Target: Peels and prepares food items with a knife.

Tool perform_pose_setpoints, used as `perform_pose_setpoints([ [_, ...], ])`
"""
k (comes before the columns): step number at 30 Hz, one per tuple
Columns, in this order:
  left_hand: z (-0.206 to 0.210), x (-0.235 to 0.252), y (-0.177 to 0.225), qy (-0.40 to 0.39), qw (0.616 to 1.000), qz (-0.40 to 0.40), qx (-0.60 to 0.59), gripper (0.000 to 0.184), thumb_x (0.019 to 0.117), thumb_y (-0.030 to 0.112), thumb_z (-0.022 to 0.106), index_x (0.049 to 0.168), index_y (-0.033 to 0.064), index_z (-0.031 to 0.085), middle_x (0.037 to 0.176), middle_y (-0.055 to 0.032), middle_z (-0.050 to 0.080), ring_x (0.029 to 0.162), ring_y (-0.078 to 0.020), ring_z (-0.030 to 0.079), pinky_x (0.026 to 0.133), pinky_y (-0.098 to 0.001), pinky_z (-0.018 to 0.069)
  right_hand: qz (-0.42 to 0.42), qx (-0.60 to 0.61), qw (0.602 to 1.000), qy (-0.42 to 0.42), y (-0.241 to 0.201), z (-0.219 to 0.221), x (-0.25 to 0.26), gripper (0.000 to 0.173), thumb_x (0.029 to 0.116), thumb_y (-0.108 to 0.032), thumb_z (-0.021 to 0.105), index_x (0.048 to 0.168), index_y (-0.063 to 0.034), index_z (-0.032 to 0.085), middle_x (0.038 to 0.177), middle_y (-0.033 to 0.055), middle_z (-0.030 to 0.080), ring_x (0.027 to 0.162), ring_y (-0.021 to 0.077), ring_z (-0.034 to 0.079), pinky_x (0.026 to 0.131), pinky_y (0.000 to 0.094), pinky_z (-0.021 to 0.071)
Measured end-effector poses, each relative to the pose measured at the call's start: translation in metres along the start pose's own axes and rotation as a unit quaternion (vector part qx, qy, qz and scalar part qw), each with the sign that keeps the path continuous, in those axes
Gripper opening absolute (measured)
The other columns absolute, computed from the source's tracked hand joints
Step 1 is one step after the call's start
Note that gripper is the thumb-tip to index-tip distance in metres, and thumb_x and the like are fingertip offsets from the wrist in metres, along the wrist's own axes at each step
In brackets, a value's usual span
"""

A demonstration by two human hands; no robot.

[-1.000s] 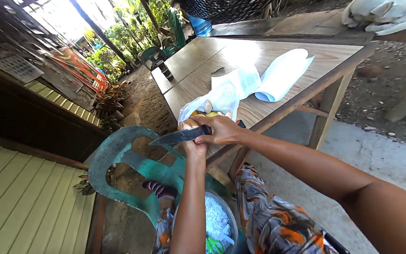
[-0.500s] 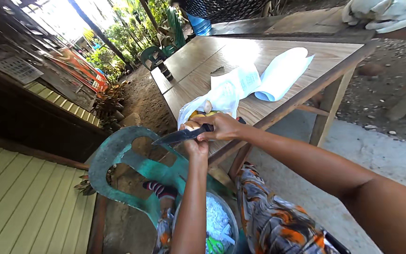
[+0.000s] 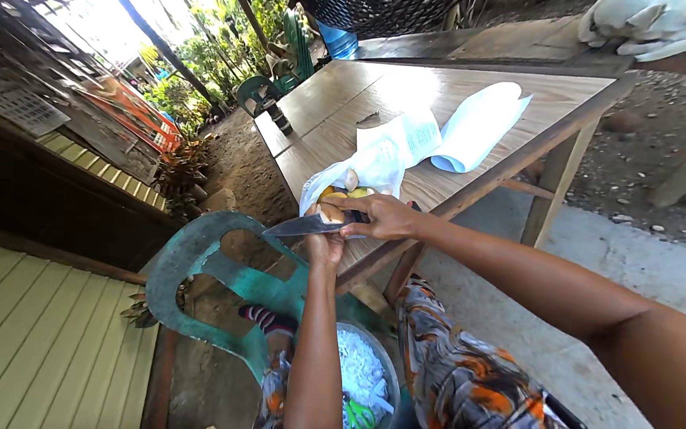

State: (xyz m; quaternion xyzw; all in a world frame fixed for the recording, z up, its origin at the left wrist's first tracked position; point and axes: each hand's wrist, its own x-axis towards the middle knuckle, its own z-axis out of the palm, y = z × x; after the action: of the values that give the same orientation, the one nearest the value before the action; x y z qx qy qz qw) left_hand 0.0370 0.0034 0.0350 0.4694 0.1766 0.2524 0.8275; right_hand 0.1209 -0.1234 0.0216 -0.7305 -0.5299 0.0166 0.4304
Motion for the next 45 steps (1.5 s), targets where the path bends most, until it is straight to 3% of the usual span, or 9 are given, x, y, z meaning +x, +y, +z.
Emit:
perform_pose_setpoints([
  [8,-0.014,0.012,0.009,-0.047,0.995,-0.017,0.081,0.046,0.1126,0.036,0.020,0.100,0.0133,0.058,0.077,-0.0019,0.066,0.061,-0.0089,0.065,0.056,-0.0236,0.0560,0.034,0.147,0.989,-0.011,-0.003,0.002,-0.001,0.053,0.1011,-0.028,0.066,0.152,-0.0192,0.052,0.117,0.0162,0.071,0.101,0.0276,0.068,0.089,0.0519,0.0526],
  [11,-0.011,0.010,-0.009,-0.010,0.984,0.112,0.140,0.038,0.1122,0.032,0.024,0.114,0.0106,0.055,0.092,-0.0013,0.061,0.079,-0.0086,0.063,0.070,-0.0272,0.0556,0.106,0.197,0.975,0.007,-0.012,0.003,0.003,0.047,0.1059,-0.031,0.057,0.150,-0.0159,0.053,0.114,0.0191,0.070,0.094,0.0289,0.067,0.086,0.0510,0.0523],
  [14,-0.009,0.006,-0.017,-0.048,0.967,0.209,0.138,0.030,0.1040,0.027,0.025,0.103,0.0167,0.054,0.088,0.0054,0.063,0.081,-0.0057,0.065,0.073,-0.0252,0.0563,0.235,0.310,0.921,0.001,-0.007,-0.010,0.016,0.049,0.1109,-0.042,0.038,0.151,-0.0149,0.046,0.078,0.0031,0.052,0.054,0.0096,0.044,0.049,0.0259,0.0394],
  [18,-0.002,0.000,0.011,-0.030,0.996,0.018,-0.087,0.059,0.1063,0.059,0.019,0.098,0.0146,0.056,0.084,-0.0063,0.065,0.068,-0.0172,0.065,0.060,-0.0288,0.0556,0.366,0.401,0.836,-0.081,0.000,-0.034,0.020,0.044,0.1085,-0.053,0.034,0.110,-0.0117,0.049,0.066,-0.0022,0.042,0.043,0.0043,0.037,0.039,0.0175,0.0342],
  [20,0.002,-0.003,0.016,0.006,0.997,-0.010,-0.080,0.057,0.1042,0.064,0.031,0.101,0.0127,0.056,0.082,-0.0074,0.066,0.066,-0.0174,0.068,0.059,-0.0284,0.0582,0.383,0.397,0.830,-0.086,0.004,-0.036,0.023,0.047,0.1078,-0.054,0.035,0.107,-0.0097,0.049,0.065,-0.0012,0.043,0.043,0.0050,0.039,0.039,0.0177,0.0351],
  [23,0.009,-0.007,0.018,0.086,0.993,-0.050,-0.060,0.051,0.1032,0.059,0.044,0.121,0.0118,0.050,0.098,-0.0102,0.063,0.078,-0.0191,0.069,0.066,-0.0295,0.0602,0.358,0.379,0.849,-0.085,0.008,-0.039,0.024,0.051,0.1092,-0.051,0.033,0.148,-0.0191,0.041,0.073,0.0009,0.049,0.047,0.0062,0.042,0.042,0.0185,0.0367],
  [26,0.006,0.001,0.016,0.130,0.988,-0.080,-0.023,0.055,0.1055,0.060,0.031,0.124,0.0117,0.051,0.101,-0.0118,0.066,0.073,-0.0175,0.065,0.060,-0.0270,0.0532,0.331,0.347,0.875,-0.070,0.004,-0.039,0.025,0.056,0.1099,-0.050,0.032,0.162,-0.0281,0.027,0.077,0.0035,0.049,0.047,0.0082,0.042,0.041,0.0206,0.0366],
  [32,0.007,0.002,0.010,0.113,0.992,-0.020,-0.044,0.054,0.1096,0.054,0.020,0.123,0.0117,0.051,0.099,-0.0086,0.062,0.079,-0.0175,0.064,0.066,-0.0309,0.0551,0.133,0.141,0.981,0.001,-0.030,-0.009,-0.002,0.067,0.1041,-0.045,0.056,0.161,-0.0175,0.034,0.113,0.0240,0.069,0.093,0.0362,0.067,0.085,0.0584,0.0531],
  [45,0.004,-0.011,0.008,0.035,0.996,-0.018,-0.081,0.041,0.1092,0.044,0.035,0.098,0.0136,0.060,0.079,-0.0028,0.065,0.067,-0.0114,0.066,0.056,-0.0260,0.0553,0.064,-0.063,0.995,-0.051,-0.034,-0.002,-0.006,0.074,0.0986,-0.053,0.061,0.160,-0.0205,0.037,0.111,0.0170,0.071,0.102,0.0375,0.068,0.085,0.0615,0.0511],
])
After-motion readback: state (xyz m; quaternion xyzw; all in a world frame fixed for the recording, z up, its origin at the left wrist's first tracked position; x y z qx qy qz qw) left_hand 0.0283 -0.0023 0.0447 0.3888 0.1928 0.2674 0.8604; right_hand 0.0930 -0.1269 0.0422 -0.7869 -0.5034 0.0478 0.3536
